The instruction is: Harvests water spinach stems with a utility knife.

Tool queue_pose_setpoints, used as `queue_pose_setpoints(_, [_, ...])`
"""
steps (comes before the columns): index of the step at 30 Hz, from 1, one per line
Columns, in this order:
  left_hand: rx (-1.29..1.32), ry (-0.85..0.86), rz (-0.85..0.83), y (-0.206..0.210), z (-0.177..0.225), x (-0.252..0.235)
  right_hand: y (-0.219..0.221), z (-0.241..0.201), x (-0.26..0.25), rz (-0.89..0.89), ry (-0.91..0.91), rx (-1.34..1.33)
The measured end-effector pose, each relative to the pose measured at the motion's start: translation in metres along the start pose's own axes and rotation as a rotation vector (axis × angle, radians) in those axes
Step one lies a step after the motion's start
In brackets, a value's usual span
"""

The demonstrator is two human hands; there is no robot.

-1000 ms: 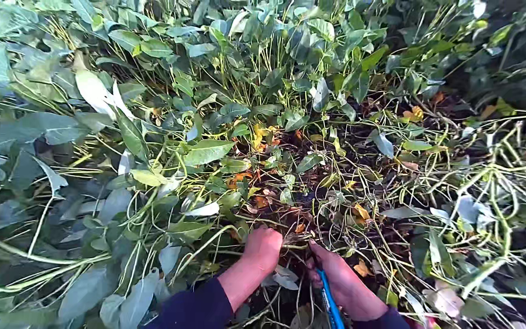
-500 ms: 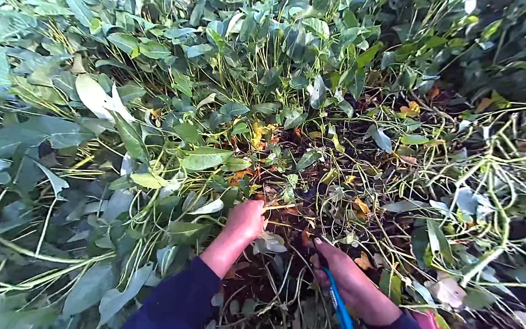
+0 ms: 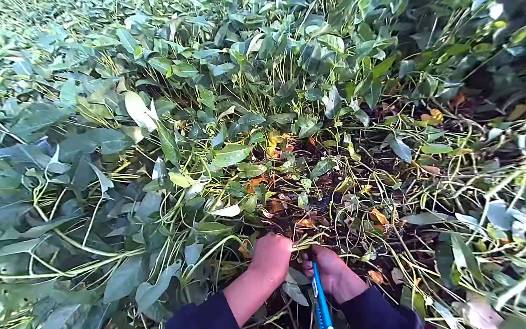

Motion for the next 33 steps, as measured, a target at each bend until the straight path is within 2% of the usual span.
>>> queue_pose_setpoints(1, [0.007, -0.015, 0.000, -0.002, -0.004, -0.001, -0.004, 0.004, 0.001, 0.011, -0.037, 0.070])
queue_pose_setpoints(4, [0.097, -0.119, 0.081, -0.021, -0.036, -0.008, -0.012, 0.003, 0.018, -0.128, -0.116, 0.255])
queue_pose_setpoints(7, [0.185, -0.145, 0.375, -0.048, -0.075, -0.024, 0.004, -0.013, 0.035, -0.272, -0.186, 0.205])
queue_pose_setpoints(9, [0.225, -0.105, 0.506, -0.060, -0.083, -0.039, 0.023, -0.024, 0.036, -0.317, -0.210, 0.081])
queue_pose_setpoints(11, [0.296, -0.069, 0.428, -0.054, -0.073, -0.061, 0.035, -0.026, 0.028, -0.345, -0.130, -0.103])
queue_pose_setpoints(14, [0.326, -0.015, 0.161, -0.005, -0.054, -0.109, 0.028, -0.013, 0.025, -0.333, 0.081, -0.368])
queue_pose_setpoints(17, [0.278, 0.044, 0.009, 0.028, -0.049, -0.127, 0.011, 0.002, 0.031, -0.343, 0.166, -0.446])
queue_pose_setpoints(23, [0.365, 0.048, 0.103, -0.001, -0.061, -0.092, 0.005, -0.008, 0.006, -0.176, -0.046, -0.136])
queue_pose_setpoints(26, [0.326, 0.037, 0.111, -0.015, -0.054, -0.062, 0.016, -0.015, -0.006, -0.167, -0.103, -0.173])
queue_pose_setpoints(30, [0.173, 0.014, 0.049, -0.019, -0.027, -0.036, 0.036, -0.018, -0.023, -0.151, -0.058, -0.173])
queue_pose_setpoints(33, [0.208, -0.019, 0.054, -0.026, -0.039, -0.039, 0.034, -0.018, -0.026, -0.191, -0.136, 0.109])
Point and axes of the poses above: each hand's wrist, its own x-axis away from the middle knuckle, its own y-axis out of the palm, z = x × y, the point moved 3 cm from there along -x, towards the middle knuckle, and after that the axes turned 11 degrees about -x, right-handed, at the moved point
